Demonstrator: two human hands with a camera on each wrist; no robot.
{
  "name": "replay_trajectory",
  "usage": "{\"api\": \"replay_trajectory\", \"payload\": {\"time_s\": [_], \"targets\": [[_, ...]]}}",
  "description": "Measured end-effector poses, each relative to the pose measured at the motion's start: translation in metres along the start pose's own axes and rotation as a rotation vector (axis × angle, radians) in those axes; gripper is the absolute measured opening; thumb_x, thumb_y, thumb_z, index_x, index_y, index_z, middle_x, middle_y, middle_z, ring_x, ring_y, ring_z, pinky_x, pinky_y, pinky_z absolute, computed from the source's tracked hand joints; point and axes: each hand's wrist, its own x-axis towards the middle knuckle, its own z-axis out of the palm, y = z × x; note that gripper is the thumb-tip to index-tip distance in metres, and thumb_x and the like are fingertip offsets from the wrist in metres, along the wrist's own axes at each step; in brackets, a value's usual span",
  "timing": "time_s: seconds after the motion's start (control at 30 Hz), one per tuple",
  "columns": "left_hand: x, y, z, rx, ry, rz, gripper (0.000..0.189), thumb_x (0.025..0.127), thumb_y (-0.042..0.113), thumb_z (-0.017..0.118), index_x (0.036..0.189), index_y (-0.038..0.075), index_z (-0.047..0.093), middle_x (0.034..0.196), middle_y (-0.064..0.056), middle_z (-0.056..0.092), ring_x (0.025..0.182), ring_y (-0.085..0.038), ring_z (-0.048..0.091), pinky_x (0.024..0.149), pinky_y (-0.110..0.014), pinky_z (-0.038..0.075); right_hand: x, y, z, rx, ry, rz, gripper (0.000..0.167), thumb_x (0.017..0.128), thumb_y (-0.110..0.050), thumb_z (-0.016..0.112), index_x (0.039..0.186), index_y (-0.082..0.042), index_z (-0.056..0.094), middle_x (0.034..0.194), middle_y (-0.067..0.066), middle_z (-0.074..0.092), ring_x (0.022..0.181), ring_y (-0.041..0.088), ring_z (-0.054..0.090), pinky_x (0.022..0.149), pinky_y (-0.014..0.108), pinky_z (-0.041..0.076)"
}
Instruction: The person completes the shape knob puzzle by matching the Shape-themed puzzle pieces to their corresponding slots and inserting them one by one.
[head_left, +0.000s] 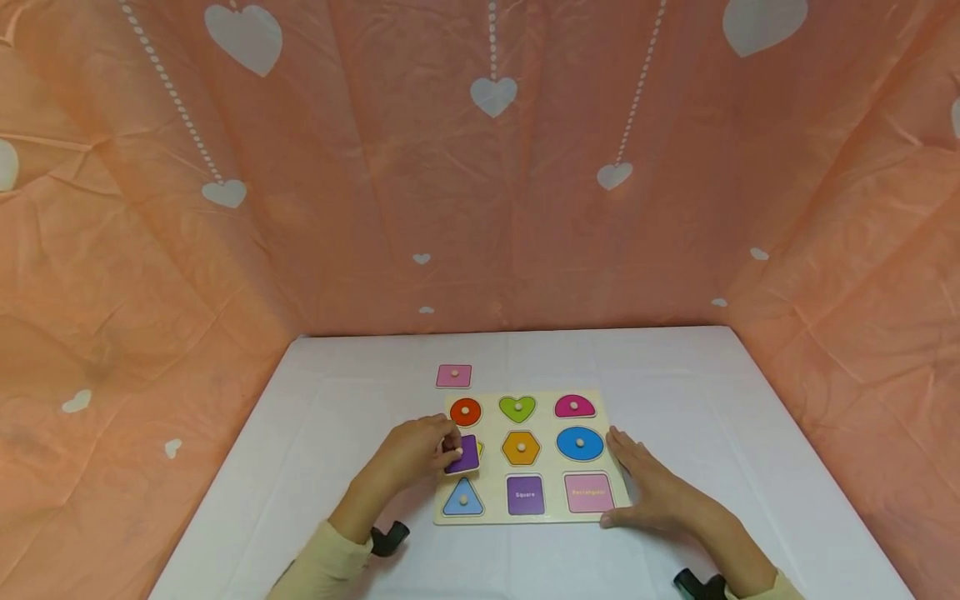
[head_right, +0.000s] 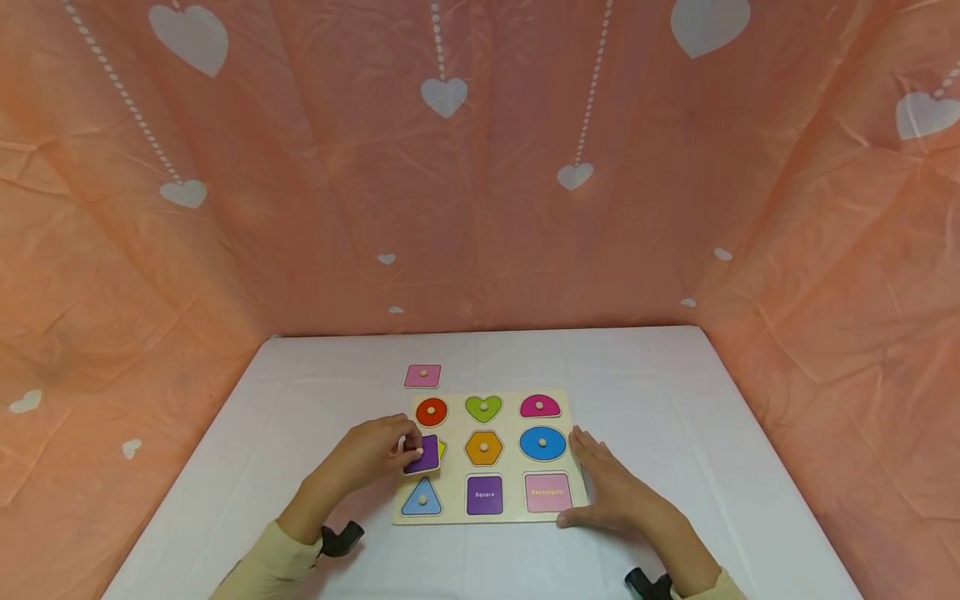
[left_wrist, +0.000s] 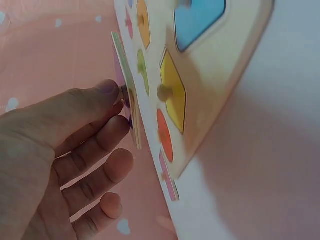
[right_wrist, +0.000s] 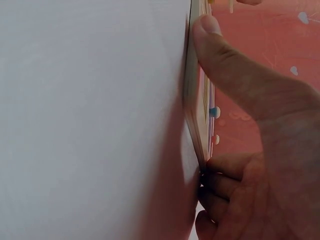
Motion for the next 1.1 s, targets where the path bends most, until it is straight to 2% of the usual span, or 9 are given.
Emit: {"api": "replay_trajectory", "payload": {"time_s": [0.3, 0.47, 0.67, 0.9, 1.1], "targets": [[0.006, 0.017, 0.010, 0.006, -0.029, 0.094, 0.018, 0.096, 0.030, 0.084, 0.100, 0.017, 0.073, 0.087, 0.009, 0.063, 0.079, -0.007, 0.055, 0.077, -0.028, 0.054, -0.001, -0.001, -0.001, 0.003, -0.002, -0.003, 0.134, 0.069, -0.059, 0.096, 0.167, 0.001, 0.027, 0.174, 0.025, 0.024, 0.156, 0.059, 0.019, 0.120, 0.071, 0.029], [0.010, 0.026, 0.017, 0.027, -0.044, 0.146, 0.018, 0.097, 0.033, 0.083, 0.099, 0.019, 0.073, 0.086, 0.011, 0.062, 0.078, -0.006, 0.054, 0.075, -0.025, 0.053, -0.001, -0.001, -0.003, 0.020, 0.004, -0.022, 0.134, 0.070, -0.058, 0.097, 0.167, 0.002, 0.027, 0.173, 0.027, 0.024, 0.155, 0.062, 0.019, 0.120, 0.072, 0.028], [0.015, 0.037, 0.022, 0.052, -0.069, 0.166, 0.016, 0.096, 0.034, 0.084, 0.099, 0.022, 0.073, 0.089, 0.011, 0.062, 0.076, -0.005, 0.053, 0.073, -0.023, 0.051, 0.000, 0.001, -0.002, 0.038, 0.004, -0.031, 0.135, 0.069, -0.057, 0.097, 0.167, 0.003, 0.026, 0.174, 0.027, 0.022, 0.156, 0.061, 0.017, 0.121, 0.071, 0.026], [0.020, 0.048, 0.029, 0.084, -0.099, 0.197, 0.014, 0.096, 0.033, 0.083, 0.097, 0.023, 0.073, 0.085, 0.014, 0.058, 0.074, -0.003, 0.051, 0.072, -0.022, 0.047, 0.000, -0.001, -0.001, 0.062, -0.004, -0.024, 0.136, 0.067, -0.050, 0.101, 0.167, 0.003, 0.026, 0.173, 0.029, 0.021, 0.155, 0.062, 0.016, 0.120, 0.073, 0.026], [0.022, 0.058, 0.035, 0.079, -0.111, 0.223, 0.014, 0.096, 0.031, 0.084, 0.094, 0.024, 0.072, 0.084, 0.013, 0.058, 0.073, -0.003, 0.050, 0.070, -0.021, 0.044, 0.002, 0.000, -0.001, 0.052, -0.007, -0.009, 0.137, 0.066, -0.050, 0.101, 0.167, 0.002, 0.025, 0.174, 0.028, 0.021, 0.156, 0.061, 0.016, 0.121, 0.073, 0.025]]}}
